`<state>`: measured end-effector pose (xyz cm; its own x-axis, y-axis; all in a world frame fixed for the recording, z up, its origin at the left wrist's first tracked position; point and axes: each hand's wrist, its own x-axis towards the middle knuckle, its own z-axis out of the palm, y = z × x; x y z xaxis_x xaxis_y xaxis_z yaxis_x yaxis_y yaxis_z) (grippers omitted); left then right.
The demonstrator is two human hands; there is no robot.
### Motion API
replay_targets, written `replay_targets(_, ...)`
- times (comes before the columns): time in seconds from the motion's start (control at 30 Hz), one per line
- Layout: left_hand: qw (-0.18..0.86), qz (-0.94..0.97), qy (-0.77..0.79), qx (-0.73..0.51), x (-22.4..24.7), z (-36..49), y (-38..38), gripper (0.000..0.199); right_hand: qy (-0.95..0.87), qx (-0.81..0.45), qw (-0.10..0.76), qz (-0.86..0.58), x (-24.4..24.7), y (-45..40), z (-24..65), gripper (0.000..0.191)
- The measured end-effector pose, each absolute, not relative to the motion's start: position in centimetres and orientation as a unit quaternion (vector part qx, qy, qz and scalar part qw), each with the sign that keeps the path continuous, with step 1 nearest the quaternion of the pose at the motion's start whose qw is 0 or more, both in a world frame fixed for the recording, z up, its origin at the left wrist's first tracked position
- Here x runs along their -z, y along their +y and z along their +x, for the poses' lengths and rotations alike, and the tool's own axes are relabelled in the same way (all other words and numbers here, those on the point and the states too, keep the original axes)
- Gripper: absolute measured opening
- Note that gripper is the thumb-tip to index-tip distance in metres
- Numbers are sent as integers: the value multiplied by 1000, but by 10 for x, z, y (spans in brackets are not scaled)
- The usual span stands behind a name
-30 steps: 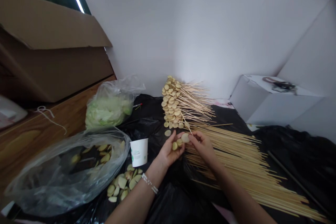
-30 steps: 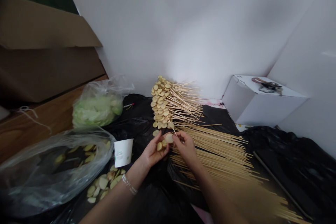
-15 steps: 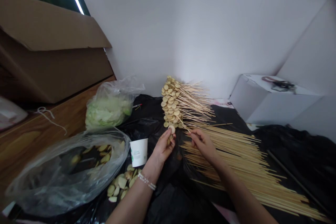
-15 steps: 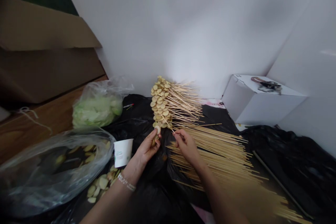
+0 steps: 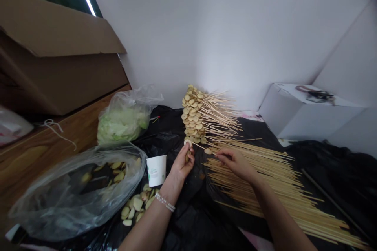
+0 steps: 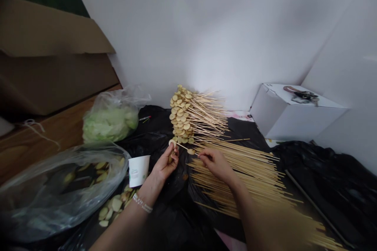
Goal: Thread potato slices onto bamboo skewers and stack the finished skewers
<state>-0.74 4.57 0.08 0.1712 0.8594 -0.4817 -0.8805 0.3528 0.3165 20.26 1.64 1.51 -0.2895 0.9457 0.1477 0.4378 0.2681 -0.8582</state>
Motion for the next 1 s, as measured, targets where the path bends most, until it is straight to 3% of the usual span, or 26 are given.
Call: replay_targets(1.0,739,-31,308,-598,0,-8,47,7,-749,-332,308,-484,-14,17,204,24)
